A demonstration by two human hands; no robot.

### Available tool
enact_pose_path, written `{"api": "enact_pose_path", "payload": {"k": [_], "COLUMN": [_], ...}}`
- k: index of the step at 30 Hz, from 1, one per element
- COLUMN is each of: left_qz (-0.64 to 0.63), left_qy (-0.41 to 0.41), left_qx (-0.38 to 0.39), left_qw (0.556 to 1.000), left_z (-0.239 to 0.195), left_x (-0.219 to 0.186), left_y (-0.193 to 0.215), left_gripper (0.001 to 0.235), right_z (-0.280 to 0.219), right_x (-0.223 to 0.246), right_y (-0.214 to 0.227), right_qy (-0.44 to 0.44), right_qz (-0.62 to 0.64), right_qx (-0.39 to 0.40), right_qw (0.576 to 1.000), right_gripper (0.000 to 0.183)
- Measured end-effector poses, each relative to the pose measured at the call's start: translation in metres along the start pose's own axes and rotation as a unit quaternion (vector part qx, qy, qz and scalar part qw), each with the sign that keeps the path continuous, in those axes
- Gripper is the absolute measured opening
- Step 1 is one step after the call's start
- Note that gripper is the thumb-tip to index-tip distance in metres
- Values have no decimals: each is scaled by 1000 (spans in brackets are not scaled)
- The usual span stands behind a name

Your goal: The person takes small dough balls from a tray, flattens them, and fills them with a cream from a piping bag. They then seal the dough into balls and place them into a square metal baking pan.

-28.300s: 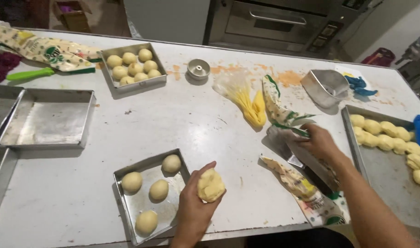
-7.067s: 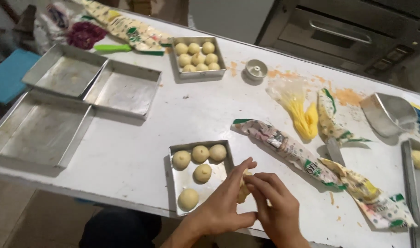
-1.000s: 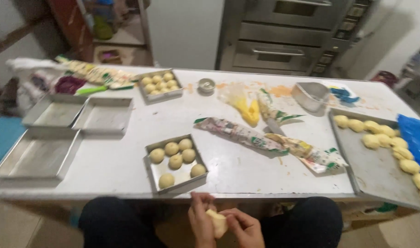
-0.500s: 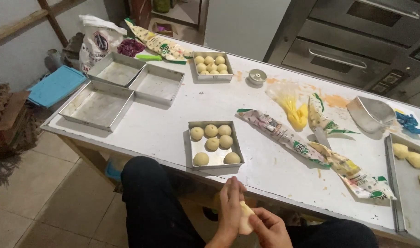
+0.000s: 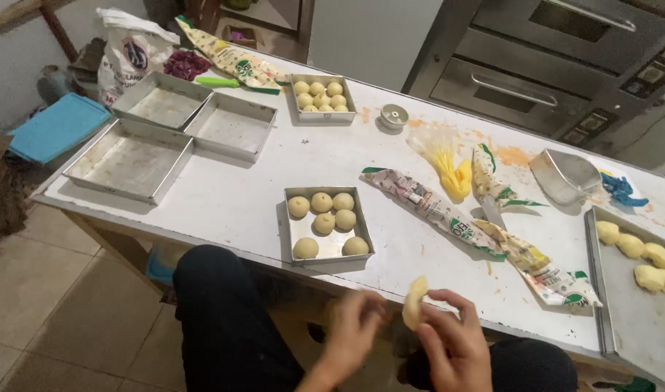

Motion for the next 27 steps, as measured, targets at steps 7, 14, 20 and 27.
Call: {"api": "enact_pose_path", "payload": {"k": [7,14,20,27], "left_qz": [-237,-299,-254,-91], "left_qy": [157,259,199,167], "left_qx": [-104,-85,-131,-99], "left_qw": [953,914,937,977], "left_z": [-15,-13,-5,-1], "left_x": [10,2,33,30], "left_y": [-18,-6,8,42], "left_gripper": [26,15,66,62], "right_z": [-3,-19,-23,233], "right_x": [23,54,87,-55], "right_y": [-48,-66,-50,-69], "right_qy": [134,200,300,21], "right_qz": [-278,-213,-113,-245], "right_qx": [-24,-11,-29,-3], "right_qw": [951,956,947,969], "right_gripper": [33,23,21,50]}}
Point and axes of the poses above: each hand's wrist, its own z-axis towards the middle knuckle, its own y-axis out of the back of the hand, x = y × z, the point moved 10 cm from there along z, towards the middle knuckle, and after that the axes turned 9 degrees about -y, right-handed, at the moved point
